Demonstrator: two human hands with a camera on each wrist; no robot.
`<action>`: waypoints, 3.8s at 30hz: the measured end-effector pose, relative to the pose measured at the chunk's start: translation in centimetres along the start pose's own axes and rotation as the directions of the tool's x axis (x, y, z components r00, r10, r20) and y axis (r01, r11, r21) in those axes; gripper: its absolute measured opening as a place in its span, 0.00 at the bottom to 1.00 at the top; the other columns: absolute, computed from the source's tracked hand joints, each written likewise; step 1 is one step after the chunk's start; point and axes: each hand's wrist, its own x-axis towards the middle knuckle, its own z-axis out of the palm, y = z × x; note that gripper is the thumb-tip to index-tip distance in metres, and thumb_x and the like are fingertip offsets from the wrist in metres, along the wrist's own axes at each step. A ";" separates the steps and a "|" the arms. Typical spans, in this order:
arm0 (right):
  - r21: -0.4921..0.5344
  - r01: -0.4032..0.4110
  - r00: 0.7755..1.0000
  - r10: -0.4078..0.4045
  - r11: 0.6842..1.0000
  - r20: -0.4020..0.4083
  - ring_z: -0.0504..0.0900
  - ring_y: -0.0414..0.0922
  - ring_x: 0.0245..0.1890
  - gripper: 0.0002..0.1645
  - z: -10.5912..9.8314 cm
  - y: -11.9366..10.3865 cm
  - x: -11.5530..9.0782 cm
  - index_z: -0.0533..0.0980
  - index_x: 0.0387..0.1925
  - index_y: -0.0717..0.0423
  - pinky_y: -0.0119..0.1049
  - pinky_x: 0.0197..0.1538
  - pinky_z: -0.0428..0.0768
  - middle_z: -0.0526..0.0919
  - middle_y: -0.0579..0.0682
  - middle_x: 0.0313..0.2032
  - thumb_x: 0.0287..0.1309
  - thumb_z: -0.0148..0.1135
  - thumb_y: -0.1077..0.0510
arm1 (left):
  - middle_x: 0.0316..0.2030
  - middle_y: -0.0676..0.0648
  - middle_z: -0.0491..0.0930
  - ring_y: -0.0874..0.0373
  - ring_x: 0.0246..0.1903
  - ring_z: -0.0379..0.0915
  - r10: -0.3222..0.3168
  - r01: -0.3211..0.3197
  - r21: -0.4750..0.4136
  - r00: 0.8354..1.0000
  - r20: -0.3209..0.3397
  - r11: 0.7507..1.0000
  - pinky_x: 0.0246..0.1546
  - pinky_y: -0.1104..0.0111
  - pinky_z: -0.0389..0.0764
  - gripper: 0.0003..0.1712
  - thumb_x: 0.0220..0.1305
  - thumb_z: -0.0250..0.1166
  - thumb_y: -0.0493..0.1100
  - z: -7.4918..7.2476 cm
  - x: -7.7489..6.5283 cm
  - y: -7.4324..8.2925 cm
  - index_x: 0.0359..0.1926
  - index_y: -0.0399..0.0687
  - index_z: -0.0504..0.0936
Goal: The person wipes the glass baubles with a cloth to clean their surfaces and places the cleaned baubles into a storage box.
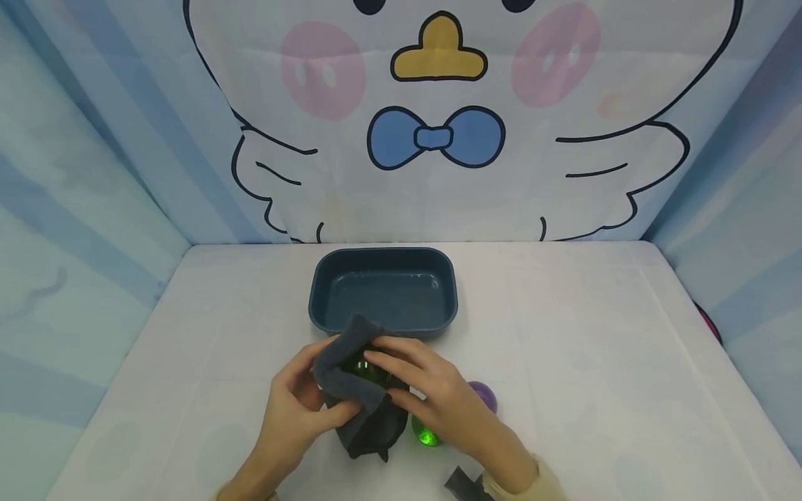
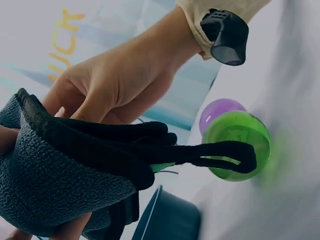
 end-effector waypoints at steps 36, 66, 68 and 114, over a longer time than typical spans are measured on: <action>0.085 -0.055 0.998 0.056 0.995 -0.005 0.73 0.44 0.64 0.26 -0.9 -0.7 0.2 0.75 0.62 0.59 0.30 0.63 0.76 0.75 0.57 0.61 0.63 0.64 0.59 | 0.64 0.41 0.71 0.51 0.54 0.76 -0.004 0.008 -0.060 0.998 0.063 0.998 0.47 0.57 0.86 0.40 0.49 0.74 0.27 0.0 -0.1 -0.1 0.64 0.43 0.73; 0.025 -0.035 0.999 0.035 0.999 0.036 0.73 0.45 0.64 0.27 -1.6 -1.3 0.4 0.74 0.63 0.57 0.28 0.64 0.74 0.74 0.55 0.62 0.65 0.64 0.55 | 0.62 0.40 0.73 0.51 0.53 0.77 -0.018 0.024 -0.112 0.998 0.060 0.993 0.47 0.56 0.86 0.40 0.49 0.74 0.27 0.1 -0.1 -0.2 0.65 0.42 0.72; 0.027 -0.047 0.998 0.046 0.999 0.040 0.72 0.45 0.65 0.26 -1.4 -1.3 0.2 0.74 0.64 0.57 0.28 0.65 0.74 0.73 0.55 0.63 0.66 0.61 0.53 | 0.62 0.40 0.72 0.51 0.53 0.76 -0.036 0.041 -0.101 0.998 0.049 0.994 0.48 0.57 0.86 0.40 0.49 0.74 0.28 0.0 -0.1 -0.1 0.65 0.42 0.72; 0.195 -0.266 0.962 0.274 0.944 -0.014 0.78 0.38 0.57 0.36 -0.4 -1.5 0.0 0.71 0.65 0.59 0.33 0.49 0.85 0.78 0.58 0.58 0.54 0.68 0.71 | 0.63 0.40 0.72 0.50 0.55 0.76 0.014 -0.010 -0.061 0.998 0.064 0.998 0.45 0.53 0.86 0.39 0.48 0.74 0.27 0.0 -0.1 0.1 0.63 0.41 0.74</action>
